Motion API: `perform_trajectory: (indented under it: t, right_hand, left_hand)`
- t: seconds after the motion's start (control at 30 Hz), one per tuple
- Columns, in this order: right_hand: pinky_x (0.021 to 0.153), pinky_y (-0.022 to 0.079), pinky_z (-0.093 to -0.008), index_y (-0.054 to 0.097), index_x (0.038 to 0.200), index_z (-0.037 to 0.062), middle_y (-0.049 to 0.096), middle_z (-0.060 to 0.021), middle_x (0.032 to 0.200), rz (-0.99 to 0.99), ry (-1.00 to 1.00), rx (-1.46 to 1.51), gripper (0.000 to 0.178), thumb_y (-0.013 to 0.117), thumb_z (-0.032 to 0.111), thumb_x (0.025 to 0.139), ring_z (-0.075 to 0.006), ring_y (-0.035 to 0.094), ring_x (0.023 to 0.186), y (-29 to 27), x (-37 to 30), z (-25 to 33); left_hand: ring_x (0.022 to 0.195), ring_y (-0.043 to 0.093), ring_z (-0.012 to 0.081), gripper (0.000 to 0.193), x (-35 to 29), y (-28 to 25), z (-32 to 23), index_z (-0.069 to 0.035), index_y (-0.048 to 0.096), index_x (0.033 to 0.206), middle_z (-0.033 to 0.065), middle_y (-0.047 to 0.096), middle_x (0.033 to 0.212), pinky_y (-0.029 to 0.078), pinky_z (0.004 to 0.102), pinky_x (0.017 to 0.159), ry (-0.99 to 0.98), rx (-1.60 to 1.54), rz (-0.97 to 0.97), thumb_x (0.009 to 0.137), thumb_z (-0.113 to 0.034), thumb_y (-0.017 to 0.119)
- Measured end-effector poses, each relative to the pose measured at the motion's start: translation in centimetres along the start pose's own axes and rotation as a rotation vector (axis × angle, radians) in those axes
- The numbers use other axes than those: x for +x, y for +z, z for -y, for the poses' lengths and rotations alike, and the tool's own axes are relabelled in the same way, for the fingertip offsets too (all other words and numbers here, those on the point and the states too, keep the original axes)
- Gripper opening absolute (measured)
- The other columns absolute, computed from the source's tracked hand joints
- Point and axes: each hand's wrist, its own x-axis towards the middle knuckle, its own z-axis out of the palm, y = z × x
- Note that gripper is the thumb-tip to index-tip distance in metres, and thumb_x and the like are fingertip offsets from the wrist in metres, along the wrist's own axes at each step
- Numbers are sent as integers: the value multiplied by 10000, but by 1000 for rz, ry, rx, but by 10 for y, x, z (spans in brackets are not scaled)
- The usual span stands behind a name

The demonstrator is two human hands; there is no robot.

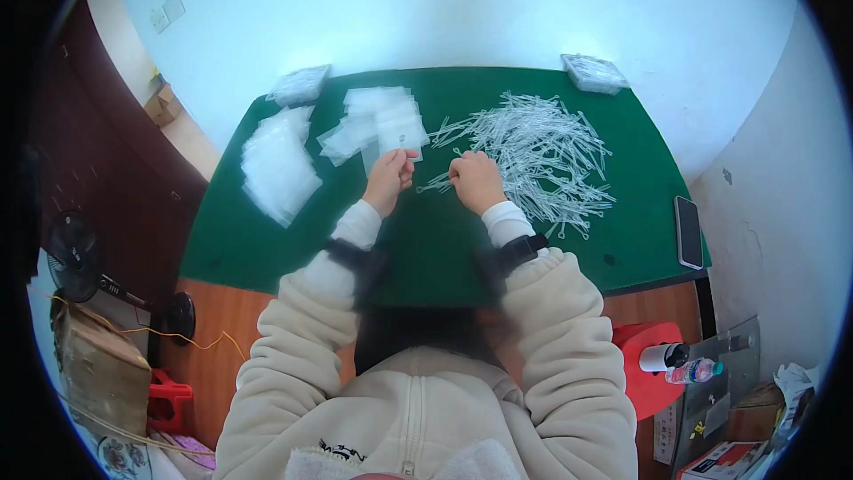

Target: Manually packaging small white items into clear plastic bags at a workstation.

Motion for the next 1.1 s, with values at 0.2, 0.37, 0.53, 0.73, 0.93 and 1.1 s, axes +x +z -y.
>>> perform_trajectory:
  t: [0.2, 0.37, 0.53, 0.73, 0.93, 1.1]
  right_hand:
    - [680, 418, -381, 572, 712, 97, 546, -72, 738, -47, -10, 30, 23, 588, 106, 727, -269, 520, 773, -2, 1, 4]
    - [686, 415, -400, 554, 725, 76, 565, -87, 748, -58, 5, 175, 34, 574, 100, 739, -290, 514, 772, -5, 4, 9]
    - [650, 429, -368, 545, 745, 54, 558, -94, 727, -148, -7, 280, 36, 566, 80, 760, -264, 532, 717, -7, 6, 15]
    - [554, 423, -244, 513, 928, 27, 512, -21, 688, -20, 127, 863, 115, 516, 29, 813, -106, 523, 619, -4, 7, 21]
    - [516, 422, -196, 461, 1035, 22, 539, -7, 698, -45, 187, 1101, 210, 505, 24, 829, -68, 523, 599, -12, 8, 27]
    - [493, 424, -194, 506, 964, 16, 569, -21, 700, -7, 286, 1204, 147, 531, 30, 820, -60, 527, 587, -16, 7, 24]
  left_hand:
    - [595, 417, 42, 246, -1, 3, -1, -51, 553, 966, -36, 471, 701, 366, 191, 551, 22, 58, -46, 948, -226, 382]
    - [605, 425, 46, 249, -1, 4, 0, -51, 555, 966, -34, 485, 716, 372, 191, 561, 45, 103, -73, 947, -228, 382]
    - [631, 453, 68, 255, 0, 2, -1, -43, 550, 973, -18, 497, 730, 398, 207, 588, 43, 115, -75, 946, -233, 383]
    - [748, 565, 140, 290, -3, 10, -1, -12, 522, 979, 62, 576, 833, 480, 264, 688, -110, 91, 95, 952, -251, 359]
    - [836, 600, 188, 299, -8, 14, -7, -6, 504, 987, 105, 594, 913, 494, 296, 753, -175, 89, 260, 952, -265, 360]
    - [836, 601, 189, 300, -14, 22, -13, -1, 504, 1000, 118, 588, 944, 492, 297, 758, -196, 131, 291, 955, -255, 349]
